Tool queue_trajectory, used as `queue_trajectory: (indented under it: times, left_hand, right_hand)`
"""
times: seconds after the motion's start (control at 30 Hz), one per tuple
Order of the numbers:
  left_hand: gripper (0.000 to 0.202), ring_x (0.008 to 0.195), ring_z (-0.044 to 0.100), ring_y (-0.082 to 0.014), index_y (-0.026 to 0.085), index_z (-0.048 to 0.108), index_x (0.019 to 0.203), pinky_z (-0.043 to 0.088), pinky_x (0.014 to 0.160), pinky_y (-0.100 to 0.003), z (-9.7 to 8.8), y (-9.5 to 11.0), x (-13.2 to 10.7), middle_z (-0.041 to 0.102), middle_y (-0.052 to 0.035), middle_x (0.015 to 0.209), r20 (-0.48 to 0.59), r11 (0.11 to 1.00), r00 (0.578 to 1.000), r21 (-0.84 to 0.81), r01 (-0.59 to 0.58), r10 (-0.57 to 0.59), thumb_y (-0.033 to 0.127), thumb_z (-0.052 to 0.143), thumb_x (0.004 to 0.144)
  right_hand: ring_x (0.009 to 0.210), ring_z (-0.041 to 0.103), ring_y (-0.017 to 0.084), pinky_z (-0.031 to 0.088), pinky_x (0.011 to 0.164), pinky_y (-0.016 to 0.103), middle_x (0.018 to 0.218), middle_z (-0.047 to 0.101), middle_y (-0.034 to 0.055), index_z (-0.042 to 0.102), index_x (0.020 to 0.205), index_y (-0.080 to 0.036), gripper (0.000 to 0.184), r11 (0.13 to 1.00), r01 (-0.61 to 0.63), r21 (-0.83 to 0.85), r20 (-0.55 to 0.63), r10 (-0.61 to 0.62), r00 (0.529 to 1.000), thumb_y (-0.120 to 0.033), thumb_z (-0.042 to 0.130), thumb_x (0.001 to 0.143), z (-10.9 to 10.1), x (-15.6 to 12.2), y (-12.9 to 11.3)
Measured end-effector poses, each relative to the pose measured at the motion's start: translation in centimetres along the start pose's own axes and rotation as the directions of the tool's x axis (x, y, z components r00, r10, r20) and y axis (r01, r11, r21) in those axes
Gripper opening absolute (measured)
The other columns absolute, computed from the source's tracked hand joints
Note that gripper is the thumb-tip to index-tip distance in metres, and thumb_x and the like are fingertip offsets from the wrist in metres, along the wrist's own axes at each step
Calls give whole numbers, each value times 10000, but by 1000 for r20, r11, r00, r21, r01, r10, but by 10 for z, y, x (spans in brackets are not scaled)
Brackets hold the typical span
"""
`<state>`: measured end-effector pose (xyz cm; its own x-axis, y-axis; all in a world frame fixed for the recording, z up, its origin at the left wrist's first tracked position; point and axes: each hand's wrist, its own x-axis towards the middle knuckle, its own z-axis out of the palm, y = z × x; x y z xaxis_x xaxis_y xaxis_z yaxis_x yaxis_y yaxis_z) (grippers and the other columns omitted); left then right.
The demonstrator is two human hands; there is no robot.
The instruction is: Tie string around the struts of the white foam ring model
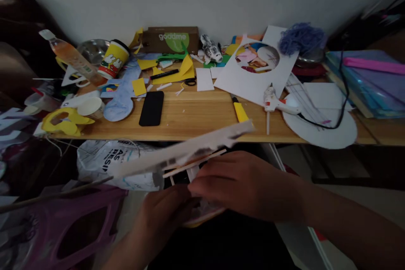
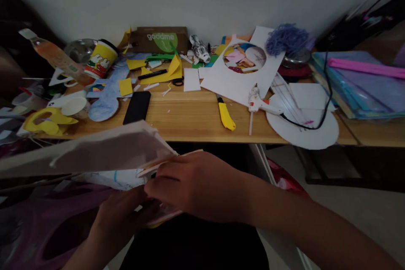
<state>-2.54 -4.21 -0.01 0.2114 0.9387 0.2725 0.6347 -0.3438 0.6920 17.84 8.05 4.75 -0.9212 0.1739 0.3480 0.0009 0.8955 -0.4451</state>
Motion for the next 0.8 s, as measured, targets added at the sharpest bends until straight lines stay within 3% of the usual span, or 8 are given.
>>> queue_trajectory:
  times: [0.13,0.3,0.4,0.53,0.67,0.8]
  left_hand:
    - [121,483,636,-88,232,689,900,503,470,-166,7,1,8,750,40,696,-61,994,994,-64,84,-87,242,763,805]
    - [264,409,528,-86,187,620,684,422,388,-174,18,4,14,654,38,520,-128,961,956,-116,249,-263,338,836,701]
    - [252,377,468,-66,180,574,660,374,362,-153,21,3,16,566,63,460,-161,950,936,-84,302,-312,290,792,722]
    - [78,387,477,-61,173,618,780,374,371,-143,20,2,18,581,60,499,-169,961,947,-75,265,-274,211,686,785]
    - [107,511,621,-91,179,711,906,486,486,-168,19,1,22,712,-2,652,-169,991,979,-84,102,-115,151,655,819]
    - [142,569,676,-119,195,755,926,549,568,-206,17,2,25,751,-31,705,-113,994,993,-108,23,-35,165,624,880]
  right_hand:
    - [974,664,173,517,840,293,1064,723,63,671,1075,-160,182,990,-140,26,30,139,990,-172,509,990,15,-4,9]
    - [963,660,198,513,822,319,1052,708,64,666,1034,-169,166,968,-250,29,29,249,968,-176,506,988,23,-3,4]
    - [878,645,195,503,785,319,946,696,69,665,953,-161,194,944,-327,40,-37,328,944,-275,514,999,18,0,-3]
    - [940,626,168,485,853,288,989,680,70,666,920,-177,173,909,-347,230,-80,373,924,-292,553,982,-2,-1,-7]
    - [771,612,119,476,692,214,883,683,22,659,909,-192,167,708,-485,513,100,512,853,-338,594,953,-20,-4,-6]
    - [655,560,86,419,578,176,752,647,-23,657,840,-178,180,486,-552,677,251,553,795,-350,684,886,-22,-3,-3]
